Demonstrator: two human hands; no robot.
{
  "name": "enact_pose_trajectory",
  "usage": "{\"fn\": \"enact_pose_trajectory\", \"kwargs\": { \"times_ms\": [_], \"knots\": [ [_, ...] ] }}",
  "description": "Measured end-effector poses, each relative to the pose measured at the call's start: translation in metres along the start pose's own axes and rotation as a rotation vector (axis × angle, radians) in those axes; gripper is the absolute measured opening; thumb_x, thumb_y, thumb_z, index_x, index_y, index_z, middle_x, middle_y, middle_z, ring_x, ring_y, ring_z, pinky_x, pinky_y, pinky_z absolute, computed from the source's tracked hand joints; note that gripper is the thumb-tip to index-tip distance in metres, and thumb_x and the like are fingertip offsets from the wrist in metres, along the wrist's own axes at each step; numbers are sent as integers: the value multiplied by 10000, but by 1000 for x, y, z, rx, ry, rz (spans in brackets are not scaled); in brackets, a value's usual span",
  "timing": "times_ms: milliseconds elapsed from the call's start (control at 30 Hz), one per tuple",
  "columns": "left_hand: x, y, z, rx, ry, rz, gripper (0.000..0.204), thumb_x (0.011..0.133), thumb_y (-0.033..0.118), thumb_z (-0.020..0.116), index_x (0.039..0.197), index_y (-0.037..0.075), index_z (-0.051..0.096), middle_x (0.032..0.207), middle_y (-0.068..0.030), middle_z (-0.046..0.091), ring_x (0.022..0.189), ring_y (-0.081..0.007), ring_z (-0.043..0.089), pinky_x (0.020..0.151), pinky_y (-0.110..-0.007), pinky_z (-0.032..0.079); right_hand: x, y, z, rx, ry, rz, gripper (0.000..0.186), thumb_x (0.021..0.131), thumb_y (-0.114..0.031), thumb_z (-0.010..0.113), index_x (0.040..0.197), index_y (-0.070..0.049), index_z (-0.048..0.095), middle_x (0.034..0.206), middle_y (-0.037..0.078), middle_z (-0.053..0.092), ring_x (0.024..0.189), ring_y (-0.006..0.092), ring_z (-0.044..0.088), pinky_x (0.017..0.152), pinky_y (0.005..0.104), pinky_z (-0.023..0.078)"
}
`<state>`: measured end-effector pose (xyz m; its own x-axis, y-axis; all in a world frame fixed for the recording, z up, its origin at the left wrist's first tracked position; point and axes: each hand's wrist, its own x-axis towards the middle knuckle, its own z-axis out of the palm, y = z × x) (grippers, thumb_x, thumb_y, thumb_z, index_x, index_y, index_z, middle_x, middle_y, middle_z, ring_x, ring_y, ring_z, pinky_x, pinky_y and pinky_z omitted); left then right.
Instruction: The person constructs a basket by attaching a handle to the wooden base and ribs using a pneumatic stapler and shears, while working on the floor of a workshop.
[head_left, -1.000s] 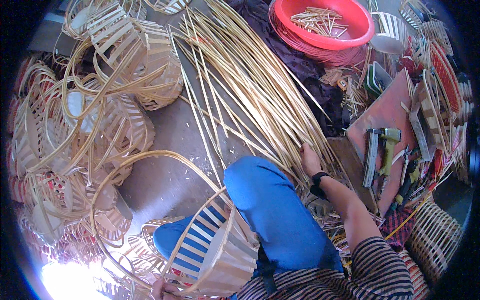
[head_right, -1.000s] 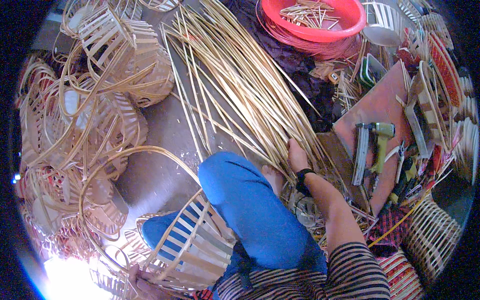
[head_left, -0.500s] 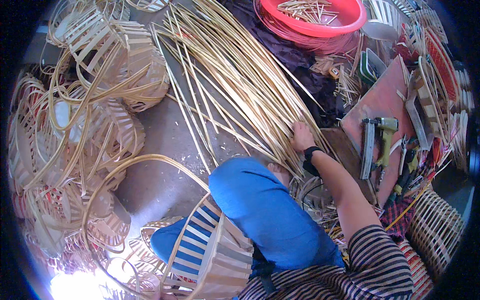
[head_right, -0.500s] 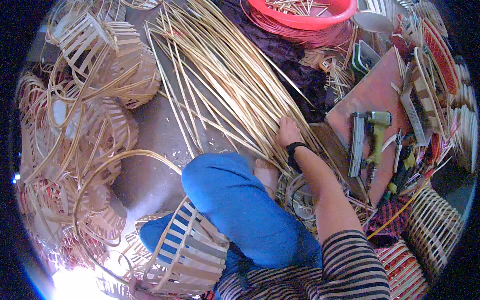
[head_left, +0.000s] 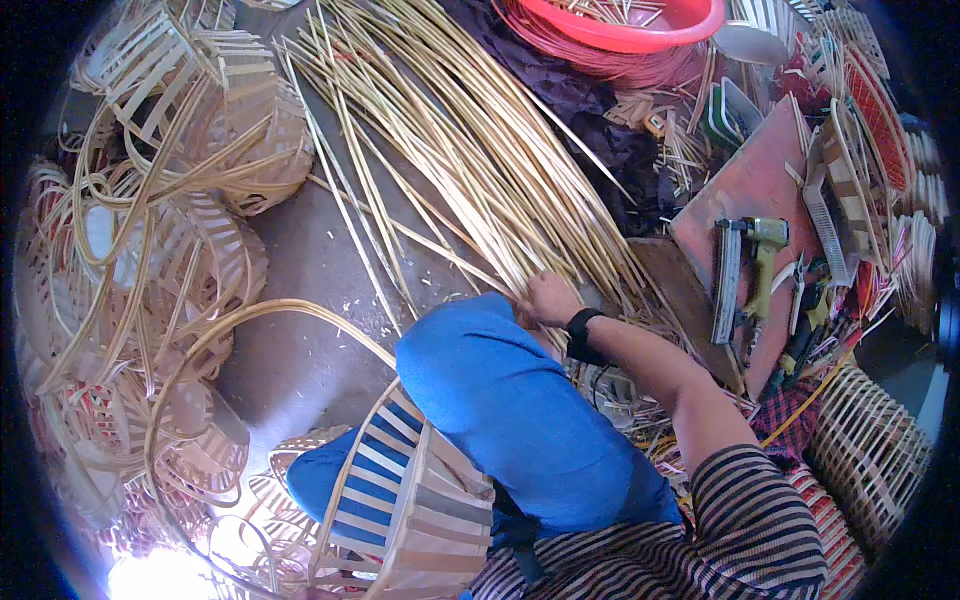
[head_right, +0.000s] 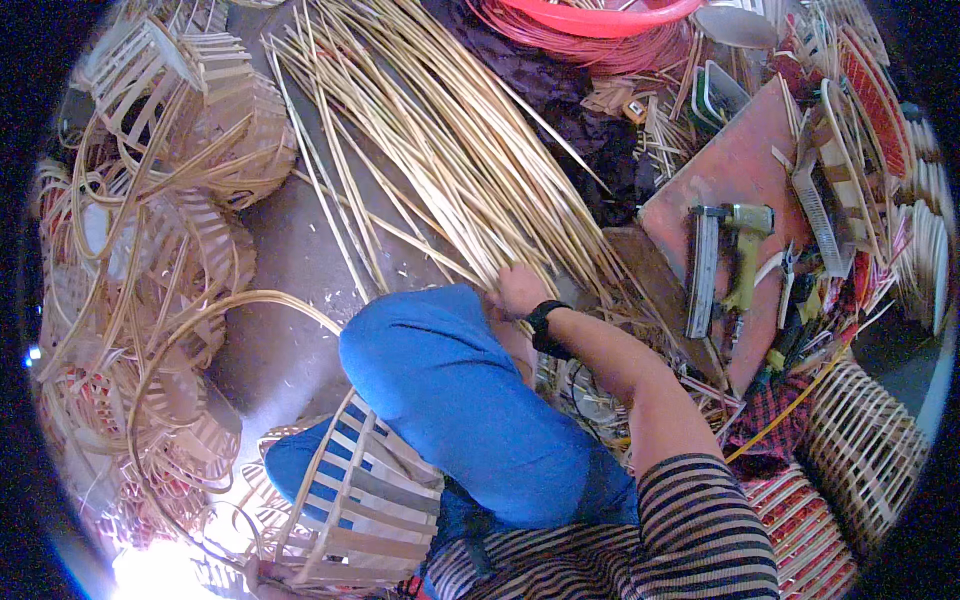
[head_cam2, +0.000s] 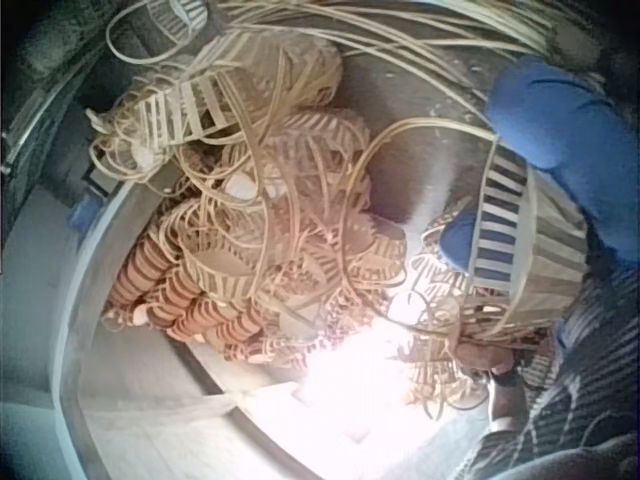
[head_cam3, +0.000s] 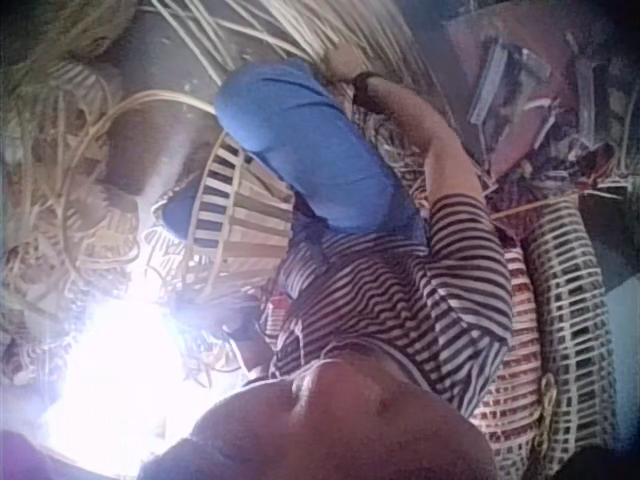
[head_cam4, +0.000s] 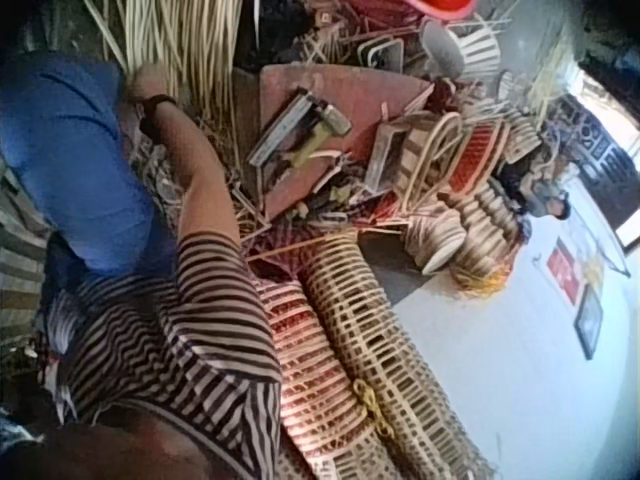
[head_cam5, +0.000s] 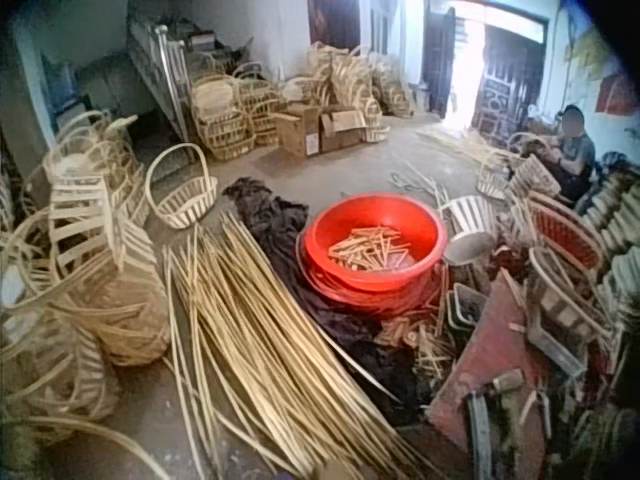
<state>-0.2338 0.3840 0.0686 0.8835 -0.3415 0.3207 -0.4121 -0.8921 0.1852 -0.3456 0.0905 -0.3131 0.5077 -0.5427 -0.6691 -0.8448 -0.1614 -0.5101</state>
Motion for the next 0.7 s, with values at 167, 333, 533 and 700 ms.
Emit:
{"fn": "enact_pose_trajectory", "kwargs": {
  "times_ms": [167, 333, 533, 700],
  "knots": [
    [0, 4, -5, 44, 16, -3, 299, 761, 244, 392, 788, -31, 506, 677, -134, 538, 593, -212, 534, 515, -312, 441, 15, 25, -19, -14, 585, -37, 291, 640, -108, 509, 910, -16, 449, 926, 180, 457, 863, 350, 437, 753, 388, 376],
    [6, 19, -14, 70, -51, -194, 293, 759, 234, 396, 770, -33, 514, 662, -133, 540, 581, -212, 538, 505, -313, 446, 19, 42, -23, 48, 373, 81, 263, 673, -98, 481, 918, -10, 444, 954, 192, 447, 910, 372, 426, 795, 386, 364],
    [1, 5, -16, -176, 3, -363, 304, 745, 261, 396, 697, -18, 508, 533, -91, 489, 473, -174, 478, 441, -274, 396, 18, 36, -8, 19, 343, 221, 336, 648, -117, 516, 975, -94, 446, 1040, 191, 388, 937, 367, 405, 778, 410, 378],
    [-3, -7, -25, 76, 27, 8, 371, 753, 335, 379, 700, -10, 505, 516, -79, 477, 450, -163, 445, 426, -264, 364, 22, 23, -14, -84, 300, 285, 494, 634, -133, 549, 1094, -110, 369, 1090, 154, 341, 989, 344, 371, 771, 429, 384]
  ]
}}
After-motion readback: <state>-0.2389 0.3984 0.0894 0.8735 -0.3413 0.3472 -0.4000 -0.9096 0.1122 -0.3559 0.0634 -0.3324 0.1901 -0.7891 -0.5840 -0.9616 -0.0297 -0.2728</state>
